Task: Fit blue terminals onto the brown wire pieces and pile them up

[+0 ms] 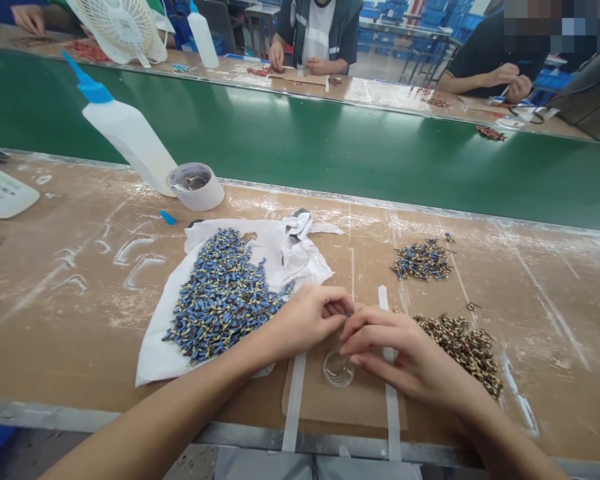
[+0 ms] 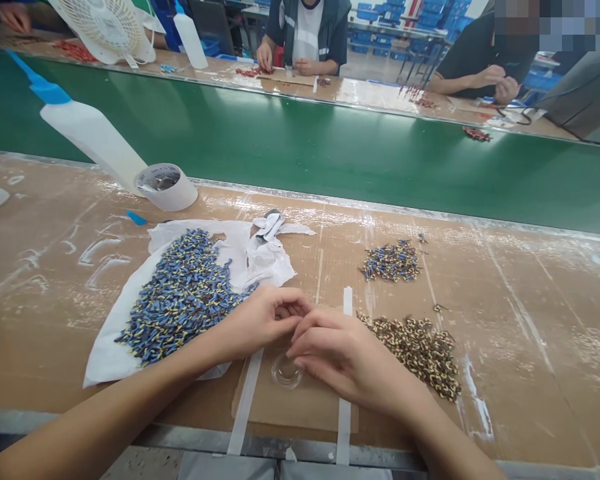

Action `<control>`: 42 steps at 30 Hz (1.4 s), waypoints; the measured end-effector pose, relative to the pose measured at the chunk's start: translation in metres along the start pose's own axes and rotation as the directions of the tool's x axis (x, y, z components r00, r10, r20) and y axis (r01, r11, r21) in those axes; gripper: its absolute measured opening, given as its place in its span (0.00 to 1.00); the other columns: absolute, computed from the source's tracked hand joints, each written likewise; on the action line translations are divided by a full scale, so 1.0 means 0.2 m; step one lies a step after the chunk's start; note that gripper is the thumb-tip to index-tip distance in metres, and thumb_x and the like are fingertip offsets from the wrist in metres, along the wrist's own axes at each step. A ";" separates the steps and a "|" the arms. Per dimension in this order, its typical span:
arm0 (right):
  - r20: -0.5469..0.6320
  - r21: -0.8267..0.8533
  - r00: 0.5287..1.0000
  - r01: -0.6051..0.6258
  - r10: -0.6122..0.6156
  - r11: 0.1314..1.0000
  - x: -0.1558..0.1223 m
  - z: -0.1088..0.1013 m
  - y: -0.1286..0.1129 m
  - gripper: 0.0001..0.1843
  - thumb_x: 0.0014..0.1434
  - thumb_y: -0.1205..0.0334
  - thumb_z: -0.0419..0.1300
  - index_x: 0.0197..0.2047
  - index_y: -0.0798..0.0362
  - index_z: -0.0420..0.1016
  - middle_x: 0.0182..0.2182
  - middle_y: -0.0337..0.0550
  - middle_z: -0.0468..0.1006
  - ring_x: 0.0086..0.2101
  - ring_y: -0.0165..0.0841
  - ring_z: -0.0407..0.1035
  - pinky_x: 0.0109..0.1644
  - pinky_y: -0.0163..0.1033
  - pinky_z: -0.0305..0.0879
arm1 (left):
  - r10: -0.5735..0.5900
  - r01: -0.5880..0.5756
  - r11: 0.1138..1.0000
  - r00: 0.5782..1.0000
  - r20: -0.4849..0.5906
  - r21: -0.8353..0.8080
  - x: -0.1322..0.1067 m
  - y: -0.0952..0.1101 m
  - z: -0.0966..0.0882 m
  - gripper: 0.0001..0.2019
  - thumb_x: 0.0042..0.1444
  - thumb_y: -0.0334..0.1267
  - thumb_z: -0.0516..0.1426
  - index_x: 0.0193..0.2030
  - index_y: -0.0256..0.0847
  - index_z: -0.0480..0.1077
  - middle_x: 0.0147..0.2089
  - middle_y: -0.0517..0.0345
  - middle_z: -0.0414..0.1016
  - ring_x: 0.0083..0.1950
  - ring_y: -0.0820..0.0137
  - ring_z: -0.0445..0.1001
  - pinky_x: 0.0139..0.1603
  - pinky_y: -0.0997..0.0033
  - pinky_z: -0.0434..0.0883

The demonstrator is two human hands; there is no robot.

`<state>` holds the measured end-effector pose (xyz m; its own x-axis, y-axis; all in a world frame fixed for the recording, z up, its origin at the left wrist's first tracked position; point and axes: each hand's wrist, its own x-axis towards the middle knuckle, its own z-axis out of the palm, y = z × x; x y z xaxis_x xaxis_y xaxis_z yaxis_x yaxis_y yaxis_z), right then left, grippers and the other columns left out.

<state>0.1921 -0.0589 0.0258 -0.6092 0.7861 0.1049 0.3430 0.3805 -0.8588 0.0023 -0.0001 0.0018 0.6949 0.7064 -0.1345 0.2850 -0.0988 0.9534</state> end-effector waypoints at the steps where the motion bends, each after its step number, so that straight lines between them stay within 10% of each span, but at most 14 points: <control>1: 0.017 -0.024 1.000 -0.009 0.010 1.000 0.00 0.00 0.00 0.06 0.63 0.67 0.59 0.42 0.51 0.75 0.41 0.43 0.76 0.43 0.32 0.70 0.48 0.39 0.66 | -0.003 0.003 1.000 1.000 0.002 -0.004 0.00 0.00 0.00 0.07 0.56 0.28 0.54 0.38 0.35 0.73 0.32 0.57 0.76 0.33 0.73 0.72 0.37 0.75 0.68; 6: -0.135 -0.199 0.979 -0.179 0.154 0.963 -0.06 -0.17 0.05 0.07 0.64 0.60 0.57 0.44 0.49 0.75 0.39 0.42 0.78 0.38 0.33 0.72 0.42 0.40 0.68 | -0.016 0.017 0.999 1.000 -0.010 0.051 0.01 -0.01 -0.01 0.06 0.56 0.29 0.54 0.37 0.36 0.73 0.30 0.60 0.73 0.31 0.75 0.69 0.34 0.76 0.66; 13: -0.611 -0.272 0.529 -0.839 0.589 0.472 -0.44 -0.59 0.34 0.11 0.56 0.54 0.60 0.39 0.51 0.76 0.31 0.47 0.80 0.30 0.40 0.75 0.32 0.42 0.67 | -0.020 0.020 0.995 1.000 -0.009 0.097 0.02 -0.01 -0.02 0.05 0.56 0.30 0.54 0.36 0.36 0.72 0.29 0.60 0.72 0.30 0.76 0.67 0.32 0.76 0.65; 17: -0.564 -0.210 0.460 -0.883 0.686 0.420 -0.48 -0.61 0.42 0.08 0.52 0.59 0.62 0.36 0.51 0.75 0.29 0.45 0.81 0.27 0.38 0.75 0.29 0.39 0.64 | -0.012 0.012 0.996 1.000 0.000 0.091 0.02 -0.01 -0.02 0.05 0.56 0.31 0.54 0.36 0.36 0.72 0.29 0.60 0.71 0.31 0.75 0.67 0.32 0.76 0.65; 22: -0.551 -0.246 0.505 -0.859 0.664 0.449 -0.40 -0.56 0.42 0.04 0.52 0.62 0.60 0.32 0.53 0.74 0.25 0.45 0.80 0.25 0.36 0.74 0.28 0.38 0.63 | -0.012 0.014 0.995 1.000 -0.014 0.100 0.02 0.00 -0.02 0.06 0.57 0.32 0.54 0.36 0.36 0.72 0.30 0.59 0.72 0.31 0.75 0.67 0.32 0.76 0.66; 32: -0.347 0.095 0.857 -0.372 0.381 0.923 -0.13 -0.31 0.22 0.08 0.58 0.58 0.61 0.35 0.54 0.75 0.35 0.45 0.79 0.34 0.33 0.73 0.38 0.39 0.70 | 0.003 0.001 0.997 0.998 -0.060 0.072 0.01 -0.02 0.00 0.06 0.56 0.32 0.55 0.37 0.35 0.73 0.30 0.59 0.72 0.31 0.75 0.68 0.33 0.75 0.67; 42: -0.299 0.273 0.902 -0.232 0.312 0.934 0.03 -0.03 0.16 0.10 0.61 0.60 0.59 0.43 0.51 0.80 0.30 0.41 0.79 0.32 0.31 0.72 0.39 0.41 0.71 | 0.133 -0.085 0.957 0.978 -0.161 0.277 0.00 -0.01 -0.01 0.09 0.58 0.30 0.55 0.40 0.37 0.76 0.33 0.57 0.77 0.33 0.72 0.71 0.34 0.73 0.65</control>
<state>0.2042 -0.0380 0.0021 -0.2283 0.9733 -0.0229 0.2659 0.0397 -0.9632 0.0010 0.0017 -0.0007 0.6112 0.7905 0.0391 0.3968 -0.3489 0.8490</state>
